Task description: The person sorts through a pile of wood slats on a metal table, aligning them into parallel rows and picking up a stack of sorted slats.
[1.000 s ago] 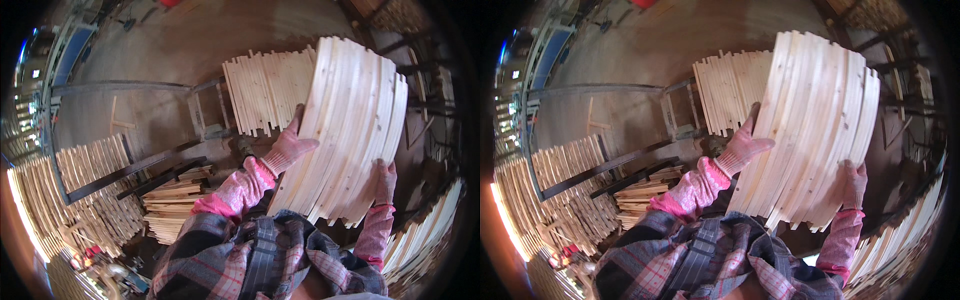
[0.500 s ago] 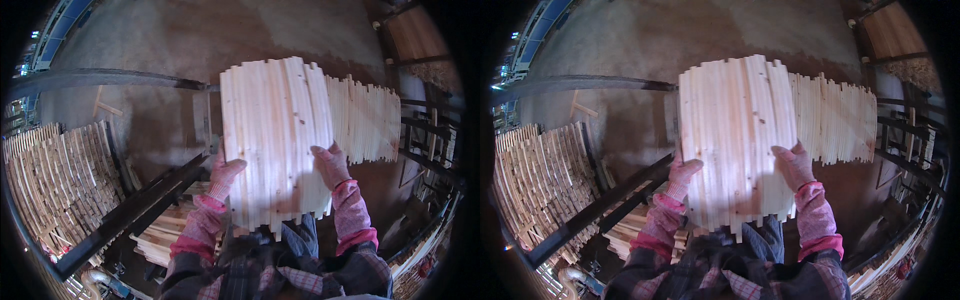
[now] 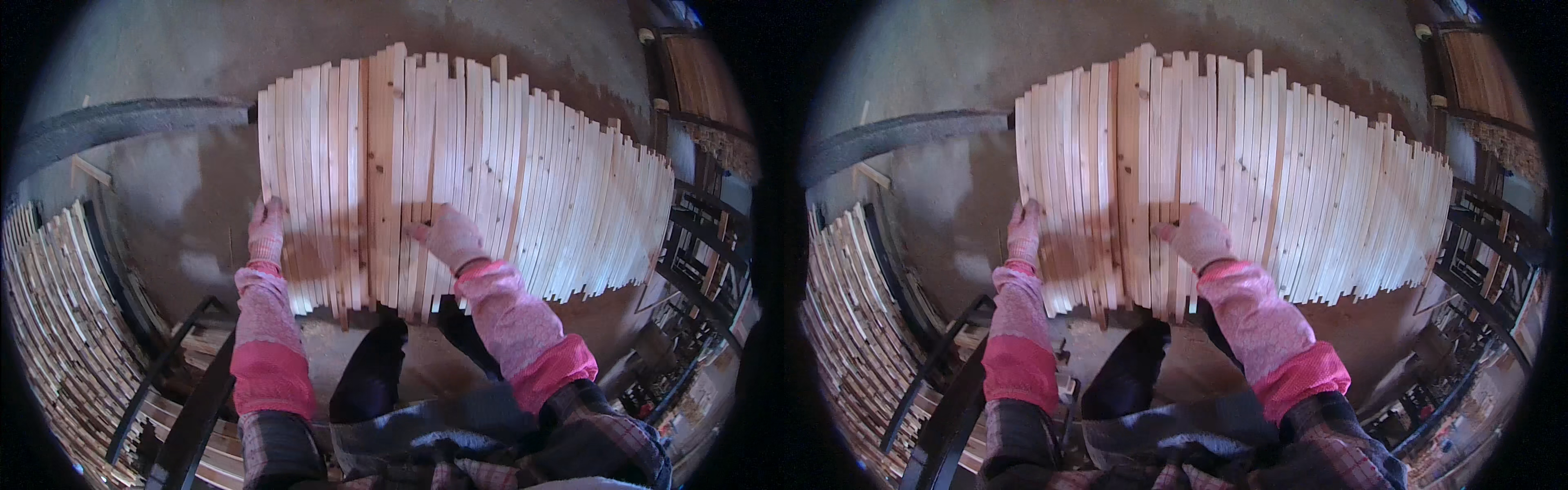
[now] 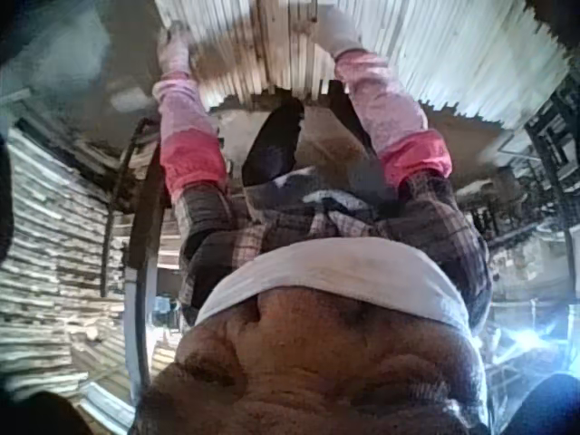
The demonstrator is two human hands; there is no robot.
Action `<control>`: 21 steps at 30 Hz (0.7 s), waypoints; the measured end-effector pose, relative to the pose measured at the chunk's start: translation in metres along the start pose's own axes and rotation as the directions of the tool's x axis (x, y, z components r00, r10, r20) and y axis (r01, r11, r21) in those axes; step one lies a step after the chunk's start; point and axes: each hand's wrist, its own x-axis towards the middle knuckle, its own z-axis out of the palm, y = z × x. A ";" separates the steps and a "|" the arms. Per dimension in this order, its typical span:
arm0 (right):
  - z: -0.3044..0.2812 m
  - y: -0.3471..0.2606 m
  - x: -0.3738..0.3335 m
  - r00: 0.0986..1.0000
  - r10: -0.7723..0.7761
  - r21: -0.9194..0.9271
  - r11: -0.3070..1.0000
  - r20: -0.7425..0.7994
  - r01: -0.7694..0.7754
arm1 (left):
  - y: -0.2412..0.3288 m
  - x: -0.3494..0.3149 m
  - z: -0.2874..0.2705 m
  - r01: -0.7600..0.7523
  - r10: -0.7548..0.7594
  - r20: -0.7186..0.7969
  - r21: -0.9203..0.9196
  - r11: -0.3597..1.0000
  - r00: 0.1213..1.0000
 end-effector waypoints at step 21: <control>0.042 -0.033 0.037 0.944 0.152 0.277 0.959 -0.295 -0.068 | 0.040 -0.008 -0.020 -0.099 0.126 -0.068 0.309 0.946 0.990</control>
